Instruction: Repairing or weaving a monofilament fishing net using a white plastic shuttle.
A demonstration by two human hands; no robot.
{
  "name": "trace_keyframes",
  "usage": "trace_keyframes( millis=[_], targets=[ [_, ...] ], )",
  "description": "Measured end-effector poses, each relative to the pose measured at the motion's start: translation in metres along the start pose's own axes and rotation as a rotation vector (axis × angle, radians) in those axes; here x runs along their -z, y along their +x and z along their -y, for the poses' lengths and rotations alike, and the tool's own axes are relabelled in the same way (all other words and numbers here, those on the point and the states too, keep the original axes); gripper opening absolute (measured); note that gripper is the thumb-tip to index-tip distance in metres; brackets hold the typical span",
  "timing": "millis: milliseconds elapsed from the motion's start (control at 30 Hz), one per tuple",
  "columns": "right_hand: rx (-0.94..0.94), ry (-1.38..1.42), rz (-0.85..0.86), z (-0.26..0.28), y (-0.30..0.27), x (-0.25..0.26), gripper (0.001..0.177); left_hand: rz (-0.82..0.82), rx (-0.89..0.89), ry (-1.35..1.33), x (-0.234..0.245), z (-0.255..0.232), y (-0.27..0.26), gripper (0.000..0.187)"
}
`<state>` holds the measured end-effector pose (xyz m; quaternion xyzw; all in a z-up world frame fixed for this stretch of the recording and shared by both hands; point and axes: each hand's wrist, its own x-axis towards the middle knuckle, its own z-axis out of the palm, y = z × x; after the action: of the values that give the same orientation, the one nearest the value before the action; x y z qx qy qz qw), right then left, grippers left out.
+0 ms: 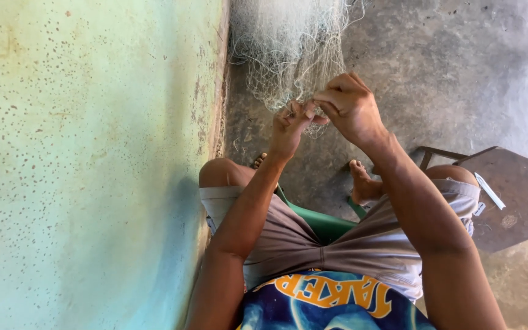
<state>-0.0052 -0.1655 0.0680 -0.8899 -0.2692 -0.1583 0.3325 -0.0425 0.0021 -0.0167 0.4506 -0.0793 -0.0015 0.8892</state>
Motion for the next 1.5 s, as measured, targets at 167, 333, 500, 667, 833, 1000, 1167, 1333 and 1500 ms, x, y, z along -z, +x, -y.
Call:
trace_keyframes(
  millis=[167, 333, 500, 667, 833, 1000, 1167, 1333, 1500],
  targets=[
    [-0.435, 0.637, -0.166, 0.010, -0.004, 0.002, 0.007, 0.025, -0.010, 0.009, -0.012, -0.034, 0.016, 0.029],
    [-0.869, 0.999, -0.480, 0.007, -0.019, -0.006, 0.005, 0.064, 0.013, 0.015, -0.026, -0.059, 0.015, 0.036],
    [-0.769, 1.180, -0.695, 0.006, -0.035, 0.008, 0.021, 0.038, 0.054, -0.002, -0.010, -0.040, 0.013, 0.032],
    [-0.751, 0.702, 0.116, 0.060, -0.043, 0.046, 0.012, 0.049, -0.011, 0.023, -0.008, -0.034, 0.007, 0.032],
    [-0.643, 0.425, -0.197, 0.032, -0.028, 0.022, 0.021, 0.074, -0.061, 0.123, -0.007, -0.025, 0.003, 0.027],
    [-0.329, 0.251, -0.218, 0.039, 0.000, 0.009, 0.017, 0.064, -0.087, 0.079, 0.008, 0.005, 0.006, 0.028],
    [-0.530, 0.530, -0.385, 0.032, -0.003, 0.012, 0.007, 0.057, -0.087, 0.088, -0.005, -0.030, 0.007, 0.023],
    [-0.718, 0.923, -0.518, 0.013, -0.039, 0.030, 0.015, 0.058, -0.087, 0.034, 0.003, -0.031, 0.013, 0.023],
    [-0.631, 0.585, 0.041, 0.061, -0.046, 0.035, 0.020, 0.044, 0.003, 0.088, -0.008, -0.048, 0.011, 0.026]
  ],
)
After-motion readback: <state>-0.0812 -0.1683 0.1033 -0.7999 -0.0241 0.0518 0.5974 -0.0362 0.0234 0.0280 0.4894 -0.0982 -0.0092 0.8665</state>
